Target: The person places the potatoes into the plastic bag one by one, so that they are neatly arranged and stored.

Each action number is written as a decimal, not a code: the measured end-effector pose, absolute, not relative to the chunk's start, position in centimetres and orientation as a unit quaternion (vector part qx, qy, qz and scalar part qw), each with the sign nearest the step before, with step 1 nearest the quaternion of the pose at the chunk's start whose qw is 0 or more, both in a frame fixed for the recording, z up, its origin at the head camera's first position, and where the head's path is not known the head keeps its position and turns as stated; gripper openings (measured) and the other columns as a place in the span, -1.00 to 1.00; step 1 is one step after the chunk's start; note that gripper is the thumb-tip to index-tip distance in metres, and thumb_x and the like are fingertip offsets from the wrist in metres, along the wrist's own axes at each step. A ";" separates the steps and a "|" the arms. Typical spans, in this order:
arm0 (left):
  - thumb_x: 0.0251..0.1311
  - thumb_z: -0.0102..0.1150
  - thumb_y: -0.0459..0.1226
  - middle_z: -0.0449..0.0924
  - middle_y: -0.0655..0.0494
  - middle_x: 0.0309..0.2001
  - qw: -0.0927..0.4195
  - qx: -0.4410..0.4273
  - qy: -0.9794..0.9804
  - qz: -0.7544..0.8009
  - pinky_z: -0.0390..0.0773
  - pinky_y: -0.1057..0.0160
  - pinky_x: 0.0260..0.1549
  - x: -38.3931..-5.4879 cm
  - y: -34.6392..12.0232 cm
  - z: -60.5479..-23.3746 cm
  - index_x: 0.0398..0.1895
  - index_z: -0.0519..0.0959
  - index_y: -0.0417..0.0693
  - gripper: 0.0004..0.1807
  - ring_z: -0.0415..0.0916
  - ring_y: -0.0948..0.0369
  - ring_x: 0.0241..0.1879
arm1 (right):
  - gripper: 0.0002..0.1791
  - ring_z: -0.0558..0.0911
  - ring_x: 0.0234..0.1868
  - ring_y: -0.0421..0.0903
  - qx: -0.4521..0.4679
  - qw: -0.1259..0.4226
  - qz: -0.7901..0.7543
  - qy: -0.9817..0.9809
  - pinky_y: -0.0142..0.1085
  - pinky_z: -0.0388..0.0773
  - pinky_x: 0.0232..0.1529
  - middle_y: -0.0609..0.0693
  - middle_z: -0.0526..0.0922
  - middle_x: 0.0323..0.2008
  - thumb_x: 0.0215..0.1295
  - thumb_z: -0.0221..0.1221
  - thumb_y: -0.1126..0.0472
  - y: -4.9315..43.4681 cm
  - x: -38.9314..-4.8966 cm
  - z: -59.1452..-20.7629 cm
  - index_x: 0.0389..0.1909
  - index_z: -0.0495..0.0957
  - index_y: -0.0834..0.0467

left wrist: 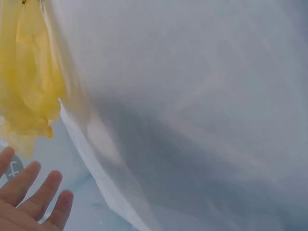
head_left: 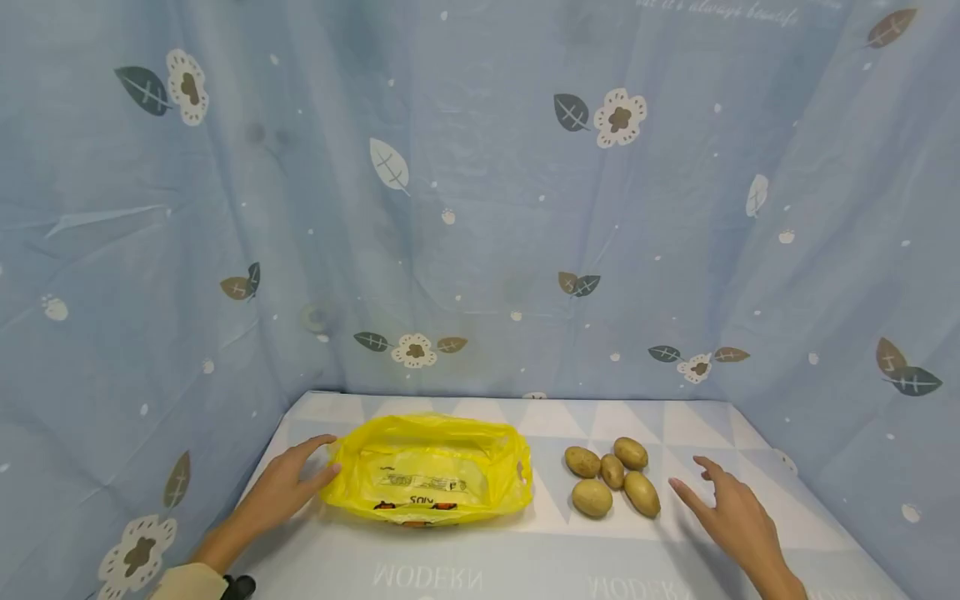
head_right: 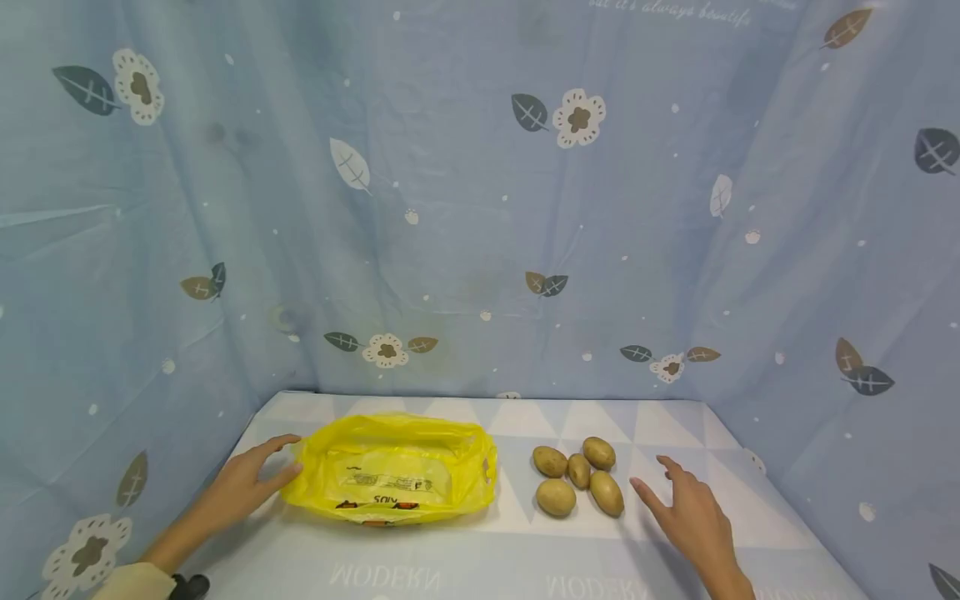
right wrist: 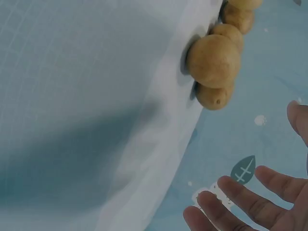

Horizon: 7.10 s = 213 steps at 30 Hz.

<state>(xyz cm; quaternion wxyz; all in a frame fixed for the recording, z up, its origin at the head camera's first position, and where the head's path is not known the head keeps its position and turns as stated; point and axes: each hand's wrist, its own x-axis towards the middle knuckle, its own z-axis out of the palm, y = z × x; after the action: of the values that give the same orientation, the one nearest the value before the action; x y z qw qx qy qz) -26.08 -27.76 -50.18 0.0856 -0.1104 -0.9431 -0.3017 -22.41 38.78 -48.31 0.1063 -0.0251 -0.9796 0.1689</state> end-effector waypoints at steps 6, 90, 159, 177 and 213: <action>0.41 0.27 -0.02 0.44 -0.10 0.40 0.090 -0.169 -0.924 -0.331 0.29 -0.40 0.23 -26.4 -27.4 -51.0 0.46 0.42 0.04 -0.39 0.32 -0.25 0.38 | 0.00 0.66 -0.07 0.21 -0.032 0.074 0.177 -0.981 0.10 0.60 -0.27 0.37 0.61 0.12 0.34 0.09 -0.48 38.1 -23.0 -49.0 0.44 0.33 0.27; 0.15 0.52 0.00 0.24 -0.21 0.51 -0.020 -0.172 -0.909 -0.378 0.19 -0.38 0.32 -28.2 -25.8 -51.3 0.55 0.26 -0.03 -0.05 0.16 -0.27 0.46 | -0.27 0.67 -0.17 0.04 -0.028 0.033 0.253 -0.967 0.02 0.60 -0.13 0.13 0.73 -0.17 0.10 0.53 -0.01 34.0 -26.7 -51.8 0.13 0.58 0.42; 0.04 0.60 -0.01 0.20 -0.25 0.50 -0.044 -0.160 -0.900 -0.404 0.57 0.03 -0.05 -28.1 -25.5 -51.5 0.57 0.22 0.05 0.05 0.44 -0.02 0.13 | -0.40 0.70 -0.22 -0.07 0.064 0.141 0.335 -0.929 -0.23 0.64 -0.23 0.09 0.74 0.00 0.04 0.59 0.13 28.7 -27.4 -48.1 0.14 0.67 0.15; 0.06 0.58 0.00 0.18 -0.22 0.52 -0.040 -0.167 -0.901 -0.398 0.56 -0.01 0.01 -28.3 -25.5 -51.7 0.58 0.20 0.04 0.05 0.39 -0.08 0.24 | -0.41 0.68 -0.23 -0.13 0.092 0.144 0.332 -0.928 -0.18 0.61 -0.18 -0.01 0.75 -0.02 0.00 0.61 0.15 26.0 -28.3 -48.3 0.11 0.68 0.11; 0.06 0.58 0.01 0.18 -0.17 0.53 -0.036 -0.169 -0.903 -0.394 0.52 -0.11 0.10 -28.4 -25.5 -51.5 0.58 0.20 0.08 0.06 0.34 -0.12 0.31 | -0.45 0.61 -0.16 -0.15 0.201 0.108 0.361 -0.904 -0.24 0.59 -0.15 -0.06 0.72 0.02 0.10 0.55 0.15 17.2 -30.6 -47.9 0.14 0.66 0.09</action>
<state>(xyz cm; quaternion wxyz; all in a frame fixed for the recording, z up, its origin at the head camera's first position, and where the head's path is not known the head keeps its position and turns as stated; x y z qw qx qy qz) -28.38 -25.45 -51.48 -0.0364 -0.1693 -0.9026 -0.3941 -30.63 17.20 -47.94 0.1083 0.2011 -0.9042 0.3609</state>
